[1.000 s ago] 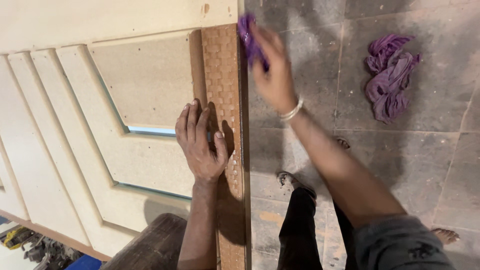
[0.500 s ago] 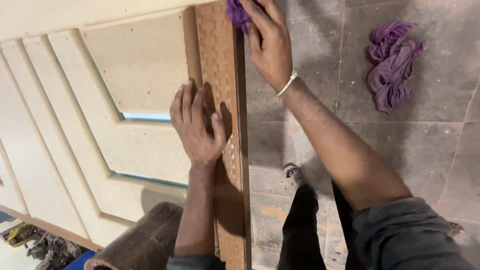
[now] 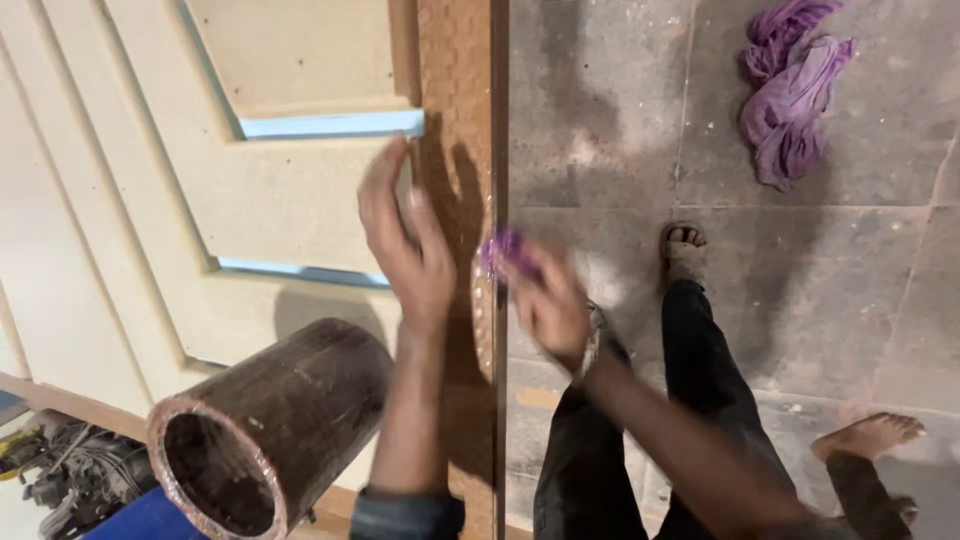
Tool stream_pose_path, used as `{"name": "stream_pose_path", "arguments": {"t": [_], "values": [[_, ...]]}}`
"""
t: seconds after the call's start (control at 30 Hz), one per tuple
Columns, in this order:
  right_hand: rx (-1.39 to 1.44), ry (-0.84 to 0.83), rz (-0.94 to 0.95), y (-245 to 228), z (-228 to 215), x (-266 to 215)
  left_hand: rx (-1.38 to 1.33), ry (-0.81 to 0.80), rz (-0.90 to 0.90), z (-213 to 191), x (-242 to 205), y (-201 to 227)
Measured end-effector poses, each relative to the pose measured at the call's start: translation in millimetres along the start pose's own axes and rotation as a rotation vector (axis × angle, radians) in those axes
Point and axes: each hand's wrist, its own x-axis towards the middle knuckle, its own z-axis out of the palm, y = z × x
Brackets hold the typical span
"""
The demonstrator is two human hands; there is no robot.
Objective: The person applies a brown liquid finish to the edges of a wooden board using a purple cloth. They repeatedly dip the cloth into a container and wipe the finish along the board's edges.
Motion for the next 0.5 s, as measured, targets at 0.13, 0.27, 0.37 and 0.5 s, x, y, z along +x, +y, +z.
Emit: {"name": "stream_pose_path", "arguments": {"t": [0.13,0.27,0.37,0.5], "values": [[-0.377,0.268,-0.349,15.2,-18.4,114.7,-0.013,-0.058,-0.036,-35.7,-65.8,14.9],[-0.464,0.250,-0.338,5.9,-21.2,109.6,0.087,-0.155,-0.012,-57.0,-118.2,11.1],[-0.506,0.273,-0.348,-5.5,7.0,2.3,0.064,-0.195,0.018,-64.9,-142.0,2.5],[-0.285,0.013,-0.282,-39.4,10.9,-137.3,0.096,-0.206,0.074,-75.6,-156.6,-4.3]]}}
